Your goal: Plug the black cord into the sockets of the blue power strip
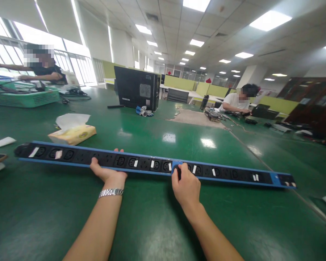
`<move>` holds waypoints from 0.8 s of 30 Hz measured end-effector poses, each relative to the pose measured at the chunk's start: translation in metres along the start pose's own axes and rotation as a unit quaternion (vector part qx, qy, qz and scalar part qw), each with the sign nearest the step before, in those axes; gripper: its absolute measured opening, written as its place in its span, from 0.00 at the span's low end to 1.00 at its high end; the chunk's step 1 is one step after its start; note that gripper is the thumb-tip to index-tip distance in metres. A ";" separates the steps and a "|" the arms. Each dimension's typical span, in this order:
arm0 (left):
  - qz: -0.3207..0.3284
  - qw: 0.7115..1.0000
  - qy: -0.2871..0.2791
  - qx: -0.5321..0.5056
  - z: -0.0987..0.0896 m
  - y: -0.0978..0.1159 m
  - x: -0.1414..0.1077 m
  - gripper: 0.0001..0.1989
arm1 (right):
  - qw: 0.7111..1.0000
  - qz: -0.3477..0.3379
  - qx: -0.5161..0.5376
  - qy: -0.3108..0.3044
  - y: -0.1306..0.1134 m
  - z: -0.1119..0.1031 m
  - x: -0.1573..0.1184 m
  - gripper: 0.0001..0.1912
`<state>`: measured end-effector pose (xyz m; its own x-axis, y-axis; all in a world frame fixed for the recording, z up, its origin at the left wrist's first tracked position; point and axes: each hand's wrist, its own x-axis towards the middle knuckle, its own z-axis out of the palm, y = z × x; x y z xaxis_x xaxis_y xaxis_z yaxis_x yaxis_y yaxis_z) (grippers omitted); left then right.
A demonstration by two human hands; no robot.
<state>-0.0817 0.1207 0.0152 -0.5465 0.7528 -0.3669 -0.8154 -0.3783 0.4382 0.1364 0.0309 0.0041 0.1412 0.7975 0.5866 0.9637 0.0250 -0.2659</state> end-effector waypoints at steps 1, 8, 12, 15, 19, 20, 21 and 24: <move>-0.003 1.000 0.001 0.007 -0.001 0.000 0.000 0.29 | 1.000 -0.003 0.012 0.007 0.001 0.001 0.001 0.09; -0.010 0.996 -0.075 0.044 0.006 0.000 -0.012 0.20 | 0.994 0.021 0.096 0.057 0.006 -0.006 0.010 0.11; -0.010 0.996 -0.083 0.004 0.013 0.000 -0.031 0.17 | 0.987 0.003 0.132 0.091 0.005 -0.016 0.014 0.10; -0.036 0.990 -0.134 0.002 0.011 -0.005 -0.044 0.19 | 0.982 0.003 0.158 0.104 0.005 -0.019 0.016 0.09; -0.063 0.989 -0.136 0.022 0.006 -0.017 -0.050 0.15 | 0.982 0.012 0.168 0.081 0.006 -0.016 0.018 0.08; -0.074 0.989 -0.122 0.026 0.005 -0.020 -0.051 0.17 | 0.983 0.011 0.168 0.074 0.006 -0.016 0.017 0.08; -0.085 0.990 -0.113 0.029 0.004 -0.023 -0.052 0.19 | 0.983 0.008 0.167 0.069 0.005 -0.015 0.017 0.08; -0.118 0.983 -0.137 0.037 0.002 -0.030 -0.057 0.21 | 0.982 0.011 0.174 0.075 0.005 -0.015 0.017 0.09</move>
<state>-0.0257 0.0905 0.0244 -0.2644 0.9352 -0.2357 -0.8913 -0.1435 0.4302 0.1473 0.0362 0.0241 0.2191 0.7026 0.6770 0.8280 0.2331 -0.5099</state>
